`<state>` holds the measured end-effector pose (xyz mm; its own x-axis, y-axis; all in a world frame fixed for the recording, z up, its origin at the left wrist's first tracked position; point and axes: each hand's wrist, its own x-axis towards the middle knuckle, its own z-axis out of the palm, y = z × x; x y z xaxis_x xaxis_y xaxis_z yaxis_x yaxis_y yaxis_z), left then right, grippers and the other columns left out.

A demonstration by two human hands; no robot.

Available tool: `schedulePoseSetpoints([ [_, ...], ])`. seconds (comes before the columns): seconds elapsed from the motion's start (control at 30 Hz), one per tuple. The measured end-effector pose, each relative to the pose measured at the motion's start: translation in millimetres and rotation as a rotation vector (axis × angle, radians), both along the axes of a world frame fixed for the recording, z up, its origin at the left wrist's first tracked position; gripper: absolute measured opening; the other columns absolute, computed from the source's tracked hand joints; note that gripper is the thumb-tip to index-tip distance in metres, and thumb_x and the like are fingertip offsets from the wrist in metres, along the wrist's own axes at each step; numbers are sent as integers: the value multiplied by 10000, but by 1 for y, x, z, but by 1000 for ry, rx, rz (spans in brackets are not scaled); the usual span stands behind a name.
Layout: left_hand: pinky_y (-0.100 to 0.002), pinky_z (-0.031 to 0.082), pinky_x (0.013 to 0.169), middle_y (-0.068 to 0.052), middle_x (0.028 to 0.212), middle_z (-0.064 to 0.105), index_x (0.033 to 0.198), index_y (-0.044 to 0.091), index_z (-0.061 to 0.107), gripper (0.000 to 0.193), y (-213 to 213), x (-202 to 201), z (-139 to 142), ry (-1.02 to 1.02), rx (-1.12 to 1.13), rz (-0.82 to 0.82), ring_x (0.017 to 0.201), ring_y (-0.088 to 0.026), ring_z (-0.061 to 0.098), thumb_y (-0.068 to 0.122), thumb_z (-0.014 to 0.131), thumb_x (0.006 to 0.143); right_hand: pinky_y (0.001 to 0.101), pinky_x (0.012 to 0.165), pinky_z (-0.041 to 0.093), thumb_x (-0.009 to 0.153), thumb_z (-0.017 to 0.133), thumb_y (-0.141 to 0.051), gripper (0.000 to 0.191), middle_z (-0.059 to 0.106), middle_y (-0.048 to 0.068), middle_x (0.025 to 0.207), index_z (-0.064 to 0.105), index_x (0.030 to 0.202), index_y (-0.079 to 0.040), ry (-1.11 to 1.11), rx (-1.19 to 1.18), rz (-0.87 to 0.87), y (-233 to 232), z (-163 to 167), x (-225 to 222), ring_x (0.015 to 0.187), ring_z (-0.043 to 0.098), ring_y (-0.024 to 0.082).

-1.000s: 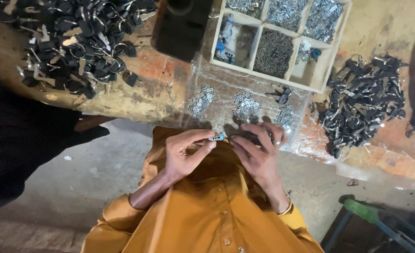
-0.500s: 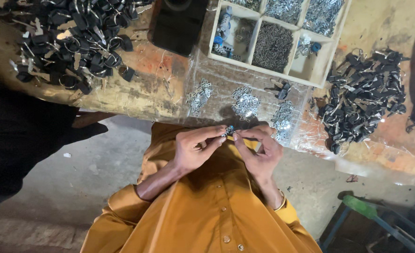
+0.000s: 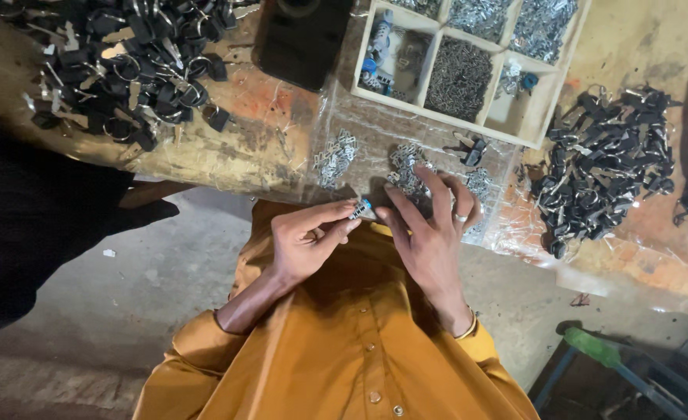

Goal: The person sits at a workbench covered with piles of key fobs and picks small metal connector parts from a compartment box. They insert a metal pin into a keychain fitting and press the parts together by hand, repeating the assembly one piece at a time and placing finished keychains aside.

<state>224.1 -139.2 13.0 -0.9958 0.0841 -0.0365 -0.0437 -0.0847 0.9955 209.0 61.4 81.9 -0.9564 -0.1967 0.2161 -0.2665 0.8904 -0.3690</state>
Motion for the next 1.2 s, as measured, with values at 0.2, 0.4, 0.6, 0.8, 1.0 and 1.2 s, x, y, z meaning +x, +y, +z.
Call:
schedulePoseSetpoints([
  [0.2, -179, 545, 523, -134, 1154, 781, 1098, -4, 761, 207, -3, -2, -2, -30, -38, 6, 720, -84, 740, -28, 798, 896, 531, 1150, 265, 891, 840, -349, 441, 473, 119, 1512, 724, 1264, -145, -109, -88, 7, 1, 6, 3, 1364, 404, 376],
  [0.4, -168, 522, 510, -125, 1156, 780, 1108, 7, 764, 215, 1, -4, -4, -43, -49, -20, 723, -81, 745, 0, 803, 896, 542, 1195, 245, 880, 836, -393, 422, 468, 92, 1539, 713, 1215, -168, -123, -23, -9, 3, 3, 2, 1430, 364, 394],
  [0.6, -169, 508, 499, -119, 1144, 784, 1107, 10, 762, 219, 2, -2, -4, -60, -50, 0, 704, -78, 737, 8, 810, 894, 549, 1200, 240, 900, 834, -370, 461, 449, 108, 1563, 720, 1282, -138, -114, -66, -30, 6, 3, 1, 1438, 360, 392],
  [0.8, -168, 514, 501, -122, 1136, 784, 1108, 9, 760, 215, 2, -2, -6, -43, -46, -4, 701, -80, 739, 5, 806, 898, 560, 1192, 242, 868, 854, -364, 417, 456, 111, 1547, 717, 1195, -143, -115, -48, -17, 6, -1, 3, 1439, 348, 406],
  [1.0, -166, 510, 486, -125, 1136, 784, 1085, 8, 764, 199, 3, -1, -3, -33, -45, 2, 688, -80, 741, 1, 810, 891, 533, 1186, 285, 880, 881, -349, 451, 458, 106, 1528, 704, 1231, -129, -26, -150, -10, 12, -5, 12, 1426, 357, 394],
  [1.2, -169, 504, 493, -122, 1136, 784, 1082, 10, 764, 196, 6, -1, -5, -13, -45, -12, 690, -84, 739, -6, 813, 893, 522, 1148, 279, 801, 929, -256, 356, 549, 26, 1453, 739, 1101, -235, 66, -29, 47, 20, -19, 20, 1384, 419, 350],
])
